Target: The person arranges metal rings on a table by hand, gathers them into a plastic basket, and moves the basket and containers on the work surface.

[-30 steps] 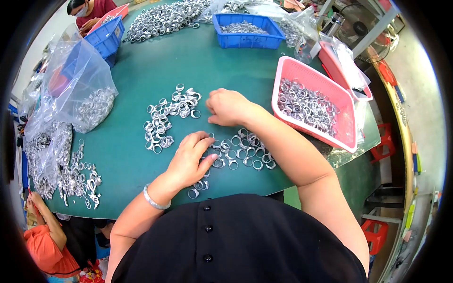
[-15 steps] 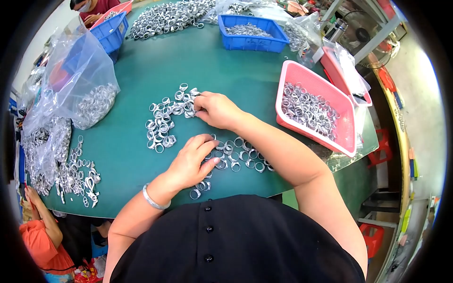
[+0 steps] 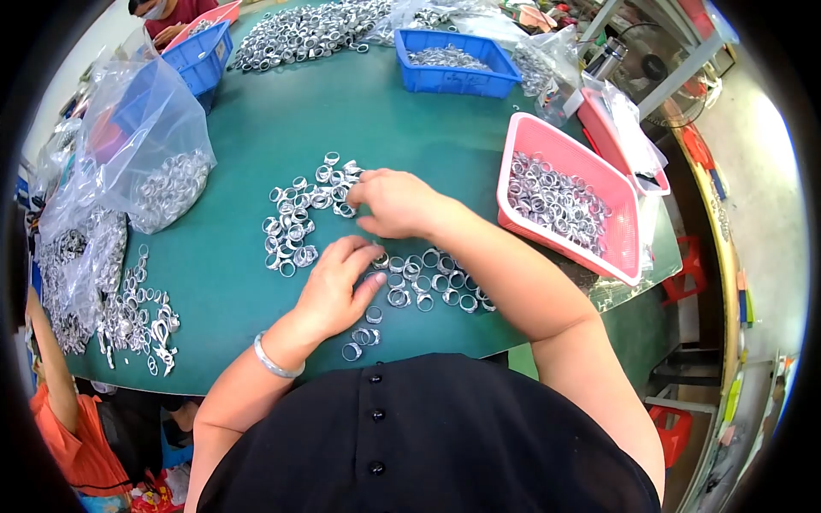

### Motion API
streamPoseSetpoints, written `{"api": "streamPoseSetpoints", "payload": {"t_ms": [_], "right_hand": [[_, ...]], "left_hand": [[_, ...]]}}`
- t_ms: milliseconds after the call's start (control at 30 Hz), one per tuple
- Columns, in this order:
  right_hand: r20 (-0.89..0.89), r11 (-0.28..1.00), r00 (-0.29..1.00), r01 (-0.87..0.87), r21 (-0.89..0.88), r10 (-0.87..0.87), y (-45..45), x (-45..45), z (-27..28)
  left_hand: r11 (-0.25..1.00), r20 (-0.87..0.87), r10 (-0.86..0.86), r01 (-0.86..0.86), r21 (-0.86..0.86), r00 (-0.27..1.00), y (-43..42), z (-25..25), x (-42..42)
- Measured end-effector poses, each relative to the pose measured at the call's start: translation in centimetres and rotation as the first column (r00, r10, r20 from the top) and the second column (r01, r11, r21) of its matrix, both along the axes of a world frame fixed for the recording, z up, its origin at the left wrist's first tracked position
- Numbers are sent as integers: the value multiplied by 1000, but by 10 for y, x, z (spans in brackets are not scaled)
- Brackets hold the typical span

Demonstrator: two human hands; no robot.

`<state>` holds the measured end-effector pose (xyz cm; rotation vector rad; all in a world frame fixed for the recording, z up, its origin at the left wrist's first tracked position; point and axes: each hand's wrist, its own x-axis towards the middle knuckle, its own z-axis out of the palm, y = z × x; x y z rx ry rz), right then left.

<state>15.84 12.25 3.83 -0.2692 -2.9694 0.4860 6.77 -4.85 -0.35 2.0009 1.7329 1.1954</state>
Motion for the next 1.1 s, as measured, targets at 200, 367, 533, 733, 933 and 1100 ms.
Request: {"api": "streamPoseSetpoints", "payload": {"t_ms": [200,367,533,733,933,1100], "right_hand": [[-60,987,988,139,-75,-144,-11,-18,-27],[24,991,994,108,-83,-106,-7,-13,-20],[21,994,997,74,-76,-72,-5,-13,-24],[267,989,956,-91,-116,119,0,11,9],[-92,986,982,166,-3,-165,11,-12,-7],[-162,947,947,299,119,-279,-9,-36,-23]], "left_hand": [[992,18,124,-124,-10,992,1,-4,-11],[994,11,105,-105,8,994,2,-5,-9],[994,23,106,-106,22,994,2,-6,-9],[990,31,139,-139,6,990,3,-6,-10],[994,-109,-54,43,-98,993,3,-7,-2],[980,25,-163,165,-110,986,-2,-3,-1]]}}
